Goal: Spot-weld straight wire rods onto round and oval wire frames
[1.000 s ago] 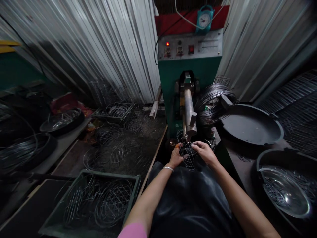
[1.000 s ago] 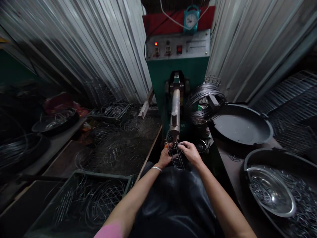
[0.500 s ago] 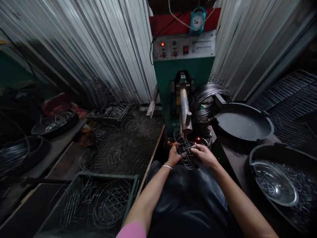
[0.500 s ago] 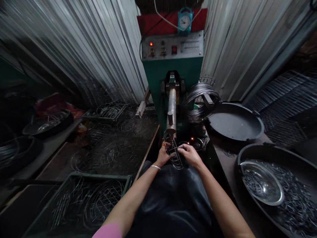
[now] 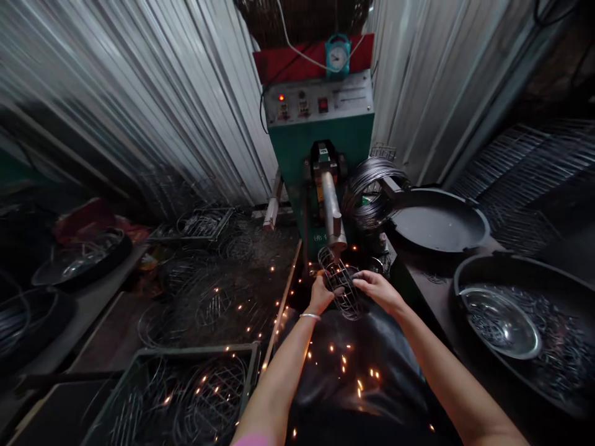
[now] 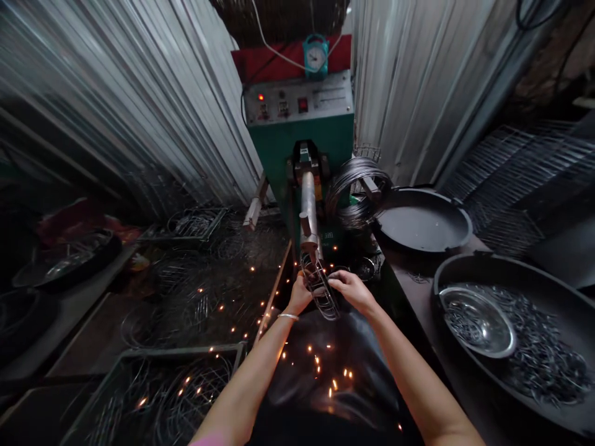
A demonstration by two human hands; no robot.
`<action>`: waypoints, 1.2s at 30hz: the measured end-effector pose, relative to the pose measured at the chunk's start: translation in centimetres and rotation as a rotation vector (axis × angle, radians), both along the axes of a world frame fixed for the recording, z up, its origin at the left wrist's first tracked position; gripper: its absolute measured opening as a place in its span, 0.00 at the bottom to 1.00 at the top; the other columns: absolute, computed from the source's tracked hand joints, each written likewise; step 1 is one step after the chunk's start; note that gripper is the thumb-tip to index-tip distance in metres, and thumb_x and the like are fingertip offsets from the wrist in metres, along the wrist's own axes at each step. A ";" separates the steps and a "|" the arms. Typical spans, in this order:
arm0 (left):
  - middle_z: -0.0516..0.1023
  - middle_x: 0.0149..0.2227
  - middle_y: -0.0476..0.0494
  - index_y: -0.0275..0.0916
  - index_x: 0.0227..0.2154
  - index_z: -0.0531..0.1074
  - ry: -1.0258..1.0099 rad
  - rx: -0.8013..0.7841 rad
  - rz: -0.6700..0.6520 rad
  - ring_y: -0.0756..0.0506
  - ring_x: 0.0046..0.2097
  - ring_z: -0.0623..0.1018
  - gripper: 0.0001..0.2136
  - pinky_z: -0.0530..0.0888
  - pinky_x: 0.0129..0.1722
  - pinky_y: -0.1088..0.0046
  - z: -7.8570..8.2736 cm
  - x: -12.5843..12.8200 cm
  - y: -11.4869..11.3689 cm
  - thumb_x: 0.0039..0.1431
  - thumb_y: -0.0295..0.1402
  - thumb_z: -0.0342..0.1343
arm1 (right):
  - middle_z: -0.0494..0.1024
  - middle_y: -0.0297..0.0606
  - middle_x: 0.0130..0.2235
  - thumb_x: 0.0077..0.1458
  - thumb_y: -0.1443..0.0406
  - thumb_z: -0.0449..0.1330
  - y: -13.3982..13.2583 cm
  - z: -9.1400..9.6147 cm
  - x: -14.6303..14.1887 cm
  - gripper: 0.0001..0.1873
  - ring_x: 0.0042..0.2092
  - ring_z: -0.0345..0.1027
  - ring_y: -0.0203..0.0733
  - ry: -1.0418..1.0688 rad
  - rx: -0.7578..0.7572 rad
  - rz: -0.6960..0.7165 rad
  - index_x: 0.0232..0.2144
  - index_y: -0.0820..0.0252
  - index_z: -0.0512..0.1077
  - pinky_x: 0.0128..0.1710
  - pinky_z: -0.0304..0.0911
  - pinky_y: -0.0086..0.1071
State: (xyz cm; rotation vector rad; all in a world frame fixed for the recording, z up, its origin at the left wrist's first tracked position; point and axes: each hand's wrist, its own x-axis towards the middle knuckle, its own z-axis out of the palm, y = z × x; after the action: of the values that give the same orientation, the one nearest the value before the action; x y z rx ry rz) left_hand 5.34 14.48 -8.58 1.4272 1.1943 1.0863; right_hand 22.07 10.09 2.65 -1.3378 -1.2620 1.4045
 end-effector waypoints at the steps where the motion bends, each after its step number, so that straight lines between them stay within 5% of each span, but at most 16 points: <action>1: 0.71 0.38 0.47 0.39 0.40 0.60 -0.027 0.001 0.008 0.47 0.41 0.74 0.29 0.71 0.43 0.66 0.0 0.1 -0.1 0.35 0.34 0.69 | 0.73 0.32 0.26 0.41 0.56 0.62 -0.3 -0.1 0.3 0.15 0.28 0.64 0.34 -0.004 -0.015 0.025 0.29 0.62 0.72 0.29 0.59 0.28; 17: 0.68 0.31 0.52 0.38 0.37 0.61 -0.189 -0.173 0.117 0.51 0.34 0.72 0.33 0.71 0.38 0.71 0.6 0.7 1.8 0.26 0.33 0.73 | 0.75 0.34 0.26 0.39 0.57 0.61 3.9 0.7 -1.3 0.13 0.29 0.66 0.37 -0.089 0.081 -0.052 0.26 0.61 0.74 0.30 0.61 0.30; 27: 0.66 0.28 0.54 0.38 0.36 0.61 -0.233 -0.213 0.150 0.53 0.31 0.68 0.32 0.68 0.35 0.74 0.3 0.7 1.5 0.26 0.33 0.73 | 0.74 0.33 0.25 0.42 0.56 0.62 0.8 -0.3 1.2 0.14 0.27 0.65 0.36 -0.118 -0.006 0.059 0.28 0.61 0.73 0.29 0.61 0.29; 36: 0.69 0.28 0.52 0.37 0.33 0.63 -0.319 -0.275 0.172 0.52 0.31 0.69 0.29 0.67 0.36 0.74 1.1 0.4 2.1 0.25 0.33 0.73 | 0.74 0.34 0.26 0.43 0.55 0.61 2.3 -0.2 0.4 0.15 0.29 0.65 0.37 -0.168 0.031 0.011 0.28 0.62 0.73 0.31 0.61 0.29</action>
State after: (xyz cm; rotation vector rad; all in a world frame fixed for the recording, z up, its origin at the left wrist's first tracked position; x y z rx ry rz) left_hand 5.77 16.55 -7.49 0.9159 1.1939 1.1656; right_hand 22.42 12.43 2.43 -1.4542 -1.3958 1.2967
